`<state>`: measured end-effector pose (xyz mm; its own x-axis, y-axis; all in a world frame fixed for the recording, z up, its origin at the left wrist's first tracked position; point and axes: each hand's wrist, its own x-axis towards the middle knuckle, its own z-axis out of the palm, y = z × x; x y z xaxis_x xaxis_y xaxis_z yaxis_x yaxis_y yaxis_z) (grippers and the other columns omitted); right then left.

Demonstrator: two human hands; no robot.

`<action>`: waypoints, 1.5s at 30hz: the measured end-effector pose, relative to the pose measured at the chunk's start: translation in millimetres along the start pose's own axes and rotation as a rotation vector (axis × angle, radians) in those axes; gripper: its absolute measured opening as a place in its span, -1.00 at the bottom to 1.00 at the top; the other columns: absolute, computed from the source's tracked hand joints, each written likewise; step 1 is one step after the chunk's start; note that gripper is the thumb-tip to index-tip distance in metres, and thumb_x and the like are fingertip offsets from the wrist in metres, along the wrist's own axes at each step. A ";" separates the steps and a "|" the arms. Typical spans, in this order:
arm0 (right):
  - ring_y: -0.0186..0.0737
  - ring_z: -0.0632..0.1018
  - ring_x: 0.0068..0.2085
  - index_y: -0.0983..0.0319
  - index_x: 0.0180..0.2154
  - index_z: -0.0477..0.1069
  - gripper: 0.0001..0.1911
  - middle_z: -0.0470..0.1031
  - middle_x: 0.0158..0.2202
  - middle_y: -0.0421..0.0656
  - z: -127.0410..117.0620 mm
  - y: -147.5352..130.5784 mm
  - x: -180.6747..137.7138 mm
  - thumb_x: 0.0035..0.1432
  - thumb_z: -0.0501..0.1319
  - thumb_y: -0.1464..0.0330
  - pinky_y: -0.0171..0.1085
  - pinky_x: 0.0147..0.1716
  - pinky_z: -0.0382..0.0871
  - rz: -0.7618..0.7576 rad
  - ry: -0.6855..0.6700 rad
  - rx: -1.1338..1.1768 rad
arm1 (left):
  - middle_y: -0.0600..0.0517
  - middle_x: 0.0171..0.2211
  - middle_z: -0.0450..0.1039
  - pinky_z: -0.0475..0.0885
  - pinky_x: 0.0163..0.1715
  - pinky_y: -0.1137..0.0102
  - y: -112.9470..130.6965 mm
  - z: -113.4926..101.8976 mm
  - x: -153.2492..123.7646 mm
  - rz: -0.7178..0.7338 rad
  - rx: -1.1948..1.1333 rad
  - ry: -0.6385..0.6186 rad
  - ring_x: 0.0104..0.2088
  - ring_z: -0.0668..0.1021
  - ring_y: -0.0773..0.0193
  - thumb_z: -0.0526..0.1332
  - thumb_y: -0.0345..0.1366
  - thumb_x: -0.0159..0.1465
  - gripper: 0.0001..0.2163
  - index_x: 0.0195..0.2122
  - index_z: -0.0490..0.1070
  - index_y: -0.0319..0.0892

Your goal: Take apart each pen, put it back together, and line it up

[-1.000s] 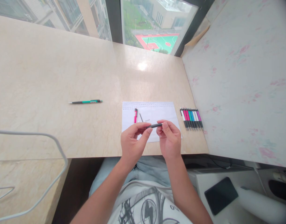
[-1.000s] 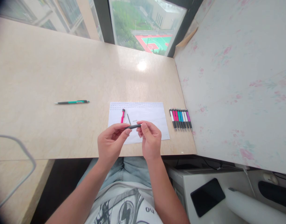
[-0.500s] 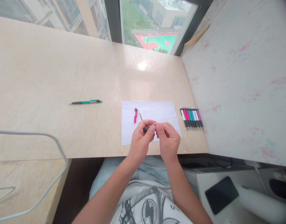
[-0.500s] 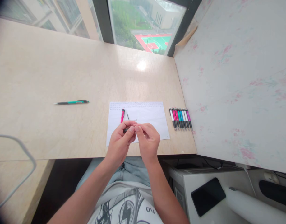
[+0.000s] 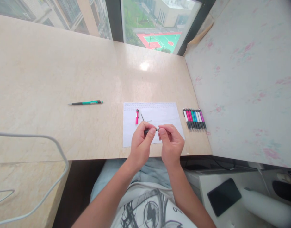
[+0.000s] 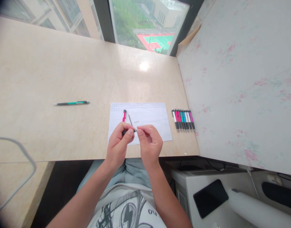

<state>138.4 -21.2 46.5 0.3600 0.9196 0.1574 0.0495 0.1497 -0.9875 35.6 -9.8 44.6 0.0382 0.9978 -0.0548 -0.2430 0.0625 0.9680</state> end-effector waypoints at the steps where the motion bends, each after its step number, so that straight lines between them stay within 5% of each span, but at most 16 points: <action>1: -0.22 0.46 -0.34 0.14 -0.33 0.53 -0.92 0.45 -0.37 -0.18 0.1 0.0 -0.3 0.22 0.28 0.31 -0.23 -0.36 0.35 0.005 0.002 0.003 | 0.06 -0.44 0.34 0.34 -0.43 0.38 0.5 -0.4 0.1 0.002 0.002 -0.002 -0.42 0.40 0.30 0.22 -0.12 0.31 -0.81 -0.30 0.36 -0.12; 10: -0.28 0.40 -0.41 0.16 -0.33 0.48 -0.89 0.40 -0.39 -0.22 -0.5 1.5 0.9 0.23 0.26 0.27 -0.27 -0.42 0.28 0.047 -0.046 0.052 | 0.06 -0.39 0.36 0.34 -0.40 0.40 0.5 -3.5 -1.1 0.078 0.088 -0.022 -0.40 0.42 0.32 0.16 -0.19 0.36 -0.86 -0.27 0.34 -0.13; 17: -0.34 0.30 -0.53 0.21 -0.49 0.35 -0.58 0.30 -0.57 -0.26 -18.7 6.1 17.8 0.32 0.12 0.09 -0.31 -0.52 0.17 0.239 -0.374 0.024 | 0.04 -0.35 0.42 0.35 -0.37 0.38 4.0 -15.7 1.7 0.389 0.578 -0.159 -0.41 0.45 0.30 0.05 -0.33 0.39 -0.93 -0.16 0.30 -0.13; 24: -0.47 0.05 -0.64 0.21 -0.63 0.15 -0.42 0.04 -0.67 -0.37 -16.9 9.6 22.8 0.14 0.27 -0.05 -0.37 -0.65 -0.13 0.686 -0.461 0.287 | 0.01 -0.38 0.38 0.32 -0.39 0.36 -2.4 -30.9 14.6 0.776 0.924 -0.341 -0.40 0.43 0.23 0.01 -0.40 0.37 -0.83 -0.06 0.29 -0.17; 29: -0.51 -0.03 -0.66 0.20 -0.63 0.09 -0.43 -0.01 -0.70 -0.41 -11.2 11.6 17.2 0.10 0.31 0.01 -0.41 -0.69 -0.16 0.985 -0.486 0.476 | 0.01 -0.39 0.38 0.30 -0.38 0.33 -4.9 -40.9 22.8 0.907 1.097 -0.434 -0.39 0.42 0.20 -0.01 -0.40 0.38 -0.81 -0.03 0.30 -0.18; 39: -0.48 0.17 -0.62 0.24 -0.54 0.28 -0.59 0.21 -0.62 -0.33 -16.0 18.3 2.2 0.03 0.39 0.13 -0.46 -0.73 -0.07 1.003 -0.312 0.557 | 0.00 -0.45 0.28 0.20 -0.50 0.31 4.3 -39.1 11.2 0.878 1.440 -0.478 -0.47 0.32 0.19 -0.04 -0.48 0.36 -0.79 -0.36 0.30 -0.17; 45: -0.47 0.23 -0.61 0.27 -0.53 0.35 -0.63 0.26 -0.62 -0.30 -26.2 13.8 -1.6 0.05 0.38 0.16 -0.47 -0.71 0.03 0.983 -0.411 0.569 | -0.01 -0.44 0.29 0.23 -0.46 0.28 13.8 -39.8 3.2 0.979 1.440 -0.533 -0.45 0.32 0.18 -0.02 -0.47 0.37 -0.82 -0.29 0.33 -0.17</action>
<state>162.9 -30.1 32.5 -0.3153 0.7616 -0.5662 -0.5334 -0.6357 -0.5580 -6.2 -4.8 48.0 0.7527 0.5268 0.3948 0.5556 -0.8300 0.0483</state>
